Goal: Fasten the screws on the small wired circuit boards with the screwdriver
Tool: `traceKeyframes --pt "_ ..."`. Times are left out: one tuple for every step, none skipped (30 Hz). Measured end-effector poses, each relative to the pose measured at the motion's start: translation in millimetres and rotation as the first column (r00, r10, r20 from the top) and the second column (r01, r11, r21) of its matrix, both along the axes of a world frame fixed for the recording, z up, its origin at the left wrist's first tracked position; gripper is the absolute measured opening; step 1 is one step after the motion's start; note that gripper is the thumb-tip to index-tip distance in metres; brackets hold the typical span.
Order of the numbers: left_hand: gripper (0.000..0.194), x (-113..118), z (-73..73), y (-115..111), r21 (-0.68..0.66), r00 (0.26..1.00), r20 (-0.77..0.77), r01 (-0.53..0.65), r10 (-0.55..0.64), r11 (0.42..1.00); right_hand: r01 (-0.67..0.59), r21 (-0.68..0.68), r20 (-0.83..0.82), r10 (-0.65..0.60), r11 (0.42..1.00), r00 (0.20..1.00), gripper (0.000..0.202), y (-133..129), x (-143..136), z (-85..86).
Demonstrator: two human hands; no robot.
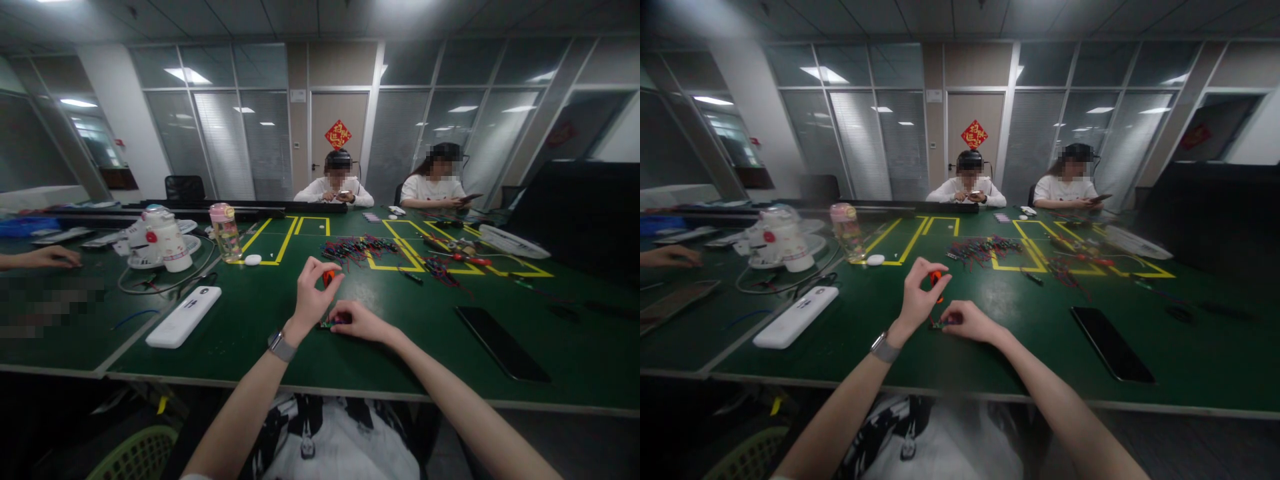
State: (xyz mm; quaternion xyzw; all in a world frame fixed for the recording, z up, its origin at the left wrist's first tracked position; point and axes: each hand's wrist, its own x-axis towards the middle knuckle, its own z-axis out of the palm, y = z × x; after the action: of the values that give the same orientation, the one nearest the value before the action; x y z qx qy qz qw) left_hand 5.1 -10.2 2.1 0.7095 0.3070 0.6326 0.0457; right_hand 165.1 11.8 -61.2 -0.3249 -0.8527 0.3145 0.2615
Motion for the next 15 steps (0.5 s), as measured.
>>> traceKeyframes --pt "0.007 -0.1 0.2 -0.2 0.0 1.0 0.0 0.005 -0.005 1.0 0.003 0.002 -0.001 -0.003 1.0 1.0 0.014 0.0 0.0 0.0" --pt "0.008 -0.1 0.3 -0.5 -0.002 1.0 -0.005 0.025 -0.025 1.0 0.002 0.004 -0.003 -0.002 1.0 1.0 0.014 0.1 0.0 -0.1" --pt "0.01 0.0 0.3 -1.0 -0.009 0.998 -0.016 0.055 -0.056 0.998 0.0 0.007 -0.005 0.001 1.0 1.0 0.014 0.3 -0.1 -0.5" --pt "0.013 0.1 0.4 -1.6 -0.02 0.995 -0.026 0.092 -0.092 0.996 -0.005 0.007 -0.009 0.006 1.0 1.0 0.013 0.7 -0.3 -1.1" --pt "0.017 0.2 0.4 -2.1 -0.032 0.991 -0.034 0.129 -0.13 0.991 -0.011 0.006 -0.015 0.011 1.0 1.0 0.013 1.1 -0.4 -1.7" --pt "0.022 0.3 0.4 -2.7 -0.048 0.986 -0.037 0.164 -0.165 0.985 -0.014 0.002 -0.022 0.014 1.0 1.0 0.013 1.6 -0.5 -2.5" --pt "0.025 0.3 0.5 -3.1 -0.064 0.98 -0.035 0.193 -0.196 0.979 -0.018 -0.005 -0.028 0.018 1.0 0.999 0.013 2.1 -0.5 -3.1" --pt "0.027 0.3 0.6 -3.3 -0.077 0.976 -0.028 0.214 -0.216 0.974 -0.02 -0.012 -0.032 0.02 1.0 0.999 0.013 2.4 -0.5 -3.6" --pt "0.027 0.3 0.7 -3.4 -0.086 0.974 -0.02 0.222 -0.225 0.971 -0.022 -0.017 -0.032 0.021 1.0 0.999 0.014 2.5 -0.4 -3.8" --pt "0.027 0.3 0.7 -3.3 -0.088 0.975 -0.015 0.221 -0.223 0.971 -0.023 -0.017 -0.029 0.023 1.0 0.999 0.014 2.5 -0.3 -3.8" --pt "0.026 0.3 0.8 -3.0 -0.087 0.977 -0.015 0.209 -0.211 0.974 -0.025 -0.014 -0.022 0.025 1.0 0.999 0.014 2.4 -0.2 -3.5" --pt "0.025 0.3 0.8 -2.6 -0.079 0.982 -0.017 0.187 -0.189 0.979 -0.024 -0.009 -0.016 0.024 1.0 1.0 0.013 2.1 -0.1 -3.2" --pt "0.022 0.3 0.7 -2.0 -0.063 0.987 -0.019 0.156 -0.158 0.986 -0.021 -0.005 -0.011 0.021 1.0 1.0 0.013 1.9 0.0 -2.8" --pt "0.02 0.2 0.5 -1.4 -0.045 0.992 -0.017 0.122 -0.122 0.992 -0.018 -0.002 -0.008 0.018 1.0 1.0 0.014 1.6 0.2 -2.6" --pt "0.016 0.1 0.3 -0.8 -0.028 0.996 -0.014 0.088 -0.089 0.996 -0.015 0.0 -0.008 0.015 1.0 1.0 0.014 1.5 0.2 -2.4"
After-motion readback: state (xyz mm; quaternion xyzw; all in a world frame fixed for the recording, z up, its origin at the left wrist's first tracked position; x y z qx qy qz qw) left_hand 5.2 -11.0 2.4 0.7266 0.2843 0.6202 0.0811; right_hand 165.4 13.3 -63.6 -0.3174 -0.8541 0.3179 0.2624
